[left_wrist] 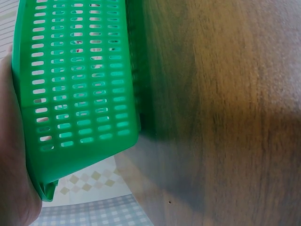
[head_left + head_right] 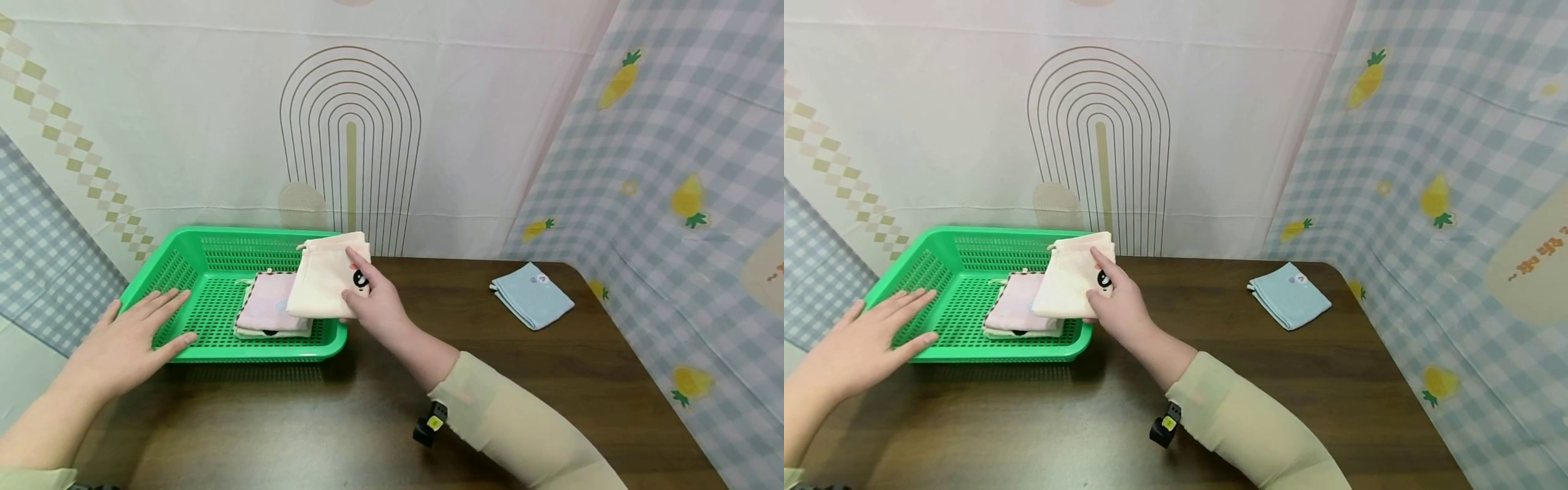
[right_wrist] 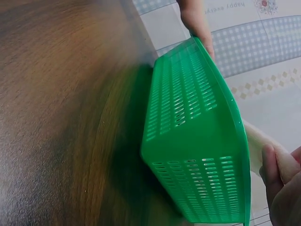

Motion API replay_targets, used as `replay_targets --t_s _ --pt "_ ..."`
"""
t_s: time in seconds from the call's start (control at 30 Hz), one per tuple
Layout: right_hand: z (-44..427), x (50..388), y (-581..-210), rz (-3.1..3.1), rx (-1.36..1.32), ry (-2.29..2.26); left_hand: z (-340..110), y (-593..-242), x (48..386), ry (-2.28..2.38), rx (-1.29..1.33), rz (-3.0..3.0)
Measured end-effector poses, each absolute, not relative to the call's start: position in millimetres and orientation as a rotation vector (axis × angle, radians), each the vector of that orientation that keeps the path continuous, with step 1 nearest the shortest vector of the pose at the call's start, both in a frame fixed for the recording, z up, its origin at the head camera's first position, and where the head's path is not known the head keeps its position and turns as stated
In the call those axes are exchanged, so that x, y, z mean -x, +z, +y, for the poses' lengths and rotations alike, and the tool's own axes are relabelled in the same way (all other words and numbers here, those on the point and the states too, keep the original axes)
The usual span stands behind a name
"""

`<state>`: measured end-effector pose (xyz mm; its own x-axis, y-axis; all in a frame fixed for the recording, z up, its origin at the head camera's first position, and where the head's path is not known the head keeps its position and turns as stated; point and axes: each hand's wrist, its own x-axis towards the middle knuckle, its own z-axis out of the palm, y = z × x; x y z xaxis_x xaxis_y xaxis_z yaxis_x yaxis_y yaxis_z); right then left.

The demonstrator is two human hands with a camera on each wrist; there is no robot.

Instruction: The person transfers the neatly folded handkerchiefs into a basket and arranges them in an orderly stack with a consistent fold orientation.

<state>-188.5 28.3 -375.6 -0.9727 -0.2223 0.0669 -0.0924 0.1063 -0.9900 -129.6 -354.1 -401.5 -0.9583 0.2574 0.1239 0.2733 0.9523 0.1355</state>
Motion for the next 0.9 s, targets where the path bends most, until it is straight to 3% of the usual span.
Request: replay_targets --t_s 0.9 --pt "-8.4 196.8 -377.3 2.089 0.257 -2.035 -353.1 -399.6 128.4 -0.226 0.402 -3.007"
